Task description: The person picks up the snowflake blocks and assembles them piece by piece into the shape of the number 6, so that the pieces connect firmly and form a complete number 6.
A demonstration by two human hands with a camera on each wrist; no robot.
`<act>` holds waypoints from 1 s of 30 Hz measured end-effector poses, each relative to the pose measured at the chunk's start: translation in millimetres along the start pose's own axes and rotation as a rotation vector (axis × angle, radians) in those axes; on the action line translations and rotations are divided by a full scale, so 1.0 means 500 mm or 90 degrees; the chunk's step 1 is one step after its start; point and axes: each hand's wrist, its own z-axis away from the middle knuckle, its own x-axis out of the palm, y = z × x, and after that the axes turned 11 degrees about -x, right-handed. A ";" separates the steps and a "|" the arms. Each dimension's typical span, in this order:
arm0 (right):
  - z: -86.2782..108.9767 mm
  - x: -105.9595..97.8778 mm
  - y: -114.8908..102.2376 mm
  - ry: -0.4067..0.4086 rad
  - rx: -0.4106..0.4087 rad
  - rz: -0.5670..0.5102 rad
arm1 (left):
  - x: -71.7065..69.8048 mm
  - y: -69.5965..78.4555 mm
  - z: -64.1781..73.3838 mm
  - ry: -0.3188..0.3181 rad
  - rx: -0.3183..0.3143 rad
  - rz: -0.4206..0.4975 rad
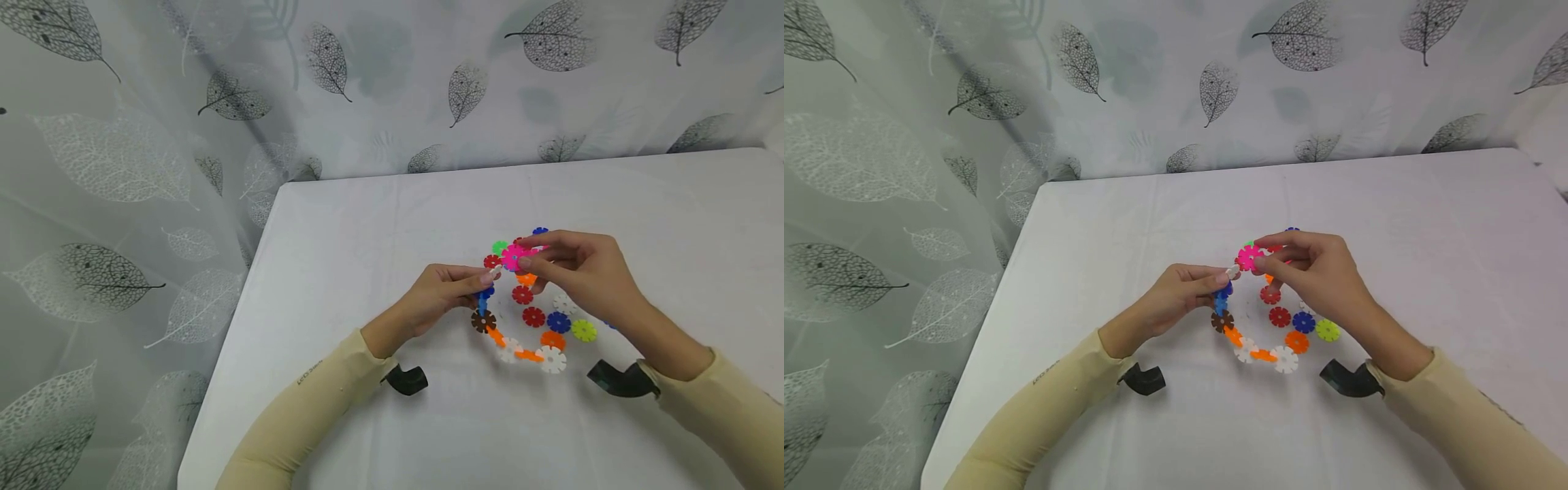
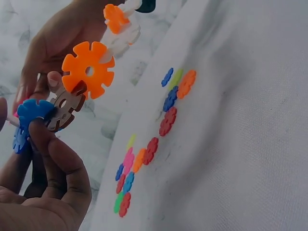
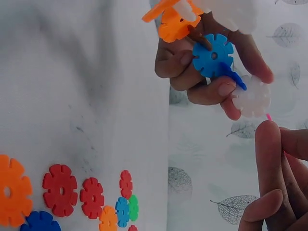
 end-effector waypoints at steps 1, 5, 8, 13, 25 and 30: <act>0.000 0.001 0.000 0.001 -0.002 -0.001 | 0.001 0.000 -0.001 0.004 0.003 -0.007; 0.002 0.004 -0.001 0.003 -0.007 0.003 | 0.002 -0.003 -0.002 0.015 0.019 -0.027; 0.002 0.006 -0.001 0.007 -0.010 0.005 | 0.004 -0.003 -0.002 0.011 0.039 -0.030; 0.004 0.008 -0.002 0.016 -0.013 -0.002 | 0.005 -0.005 -0.002 0.006 0.067 -0.030; 0.007 0.010 -0.003 0.014 -0.023 -0.003 | 0.003 -0.009 -0.005 0.012 0.065 -0.046; 0.009 0.013 -0.004 0.007 -0.030 0.024 | 0.004 -0.007 -0.003 0.011 0.058 -0.059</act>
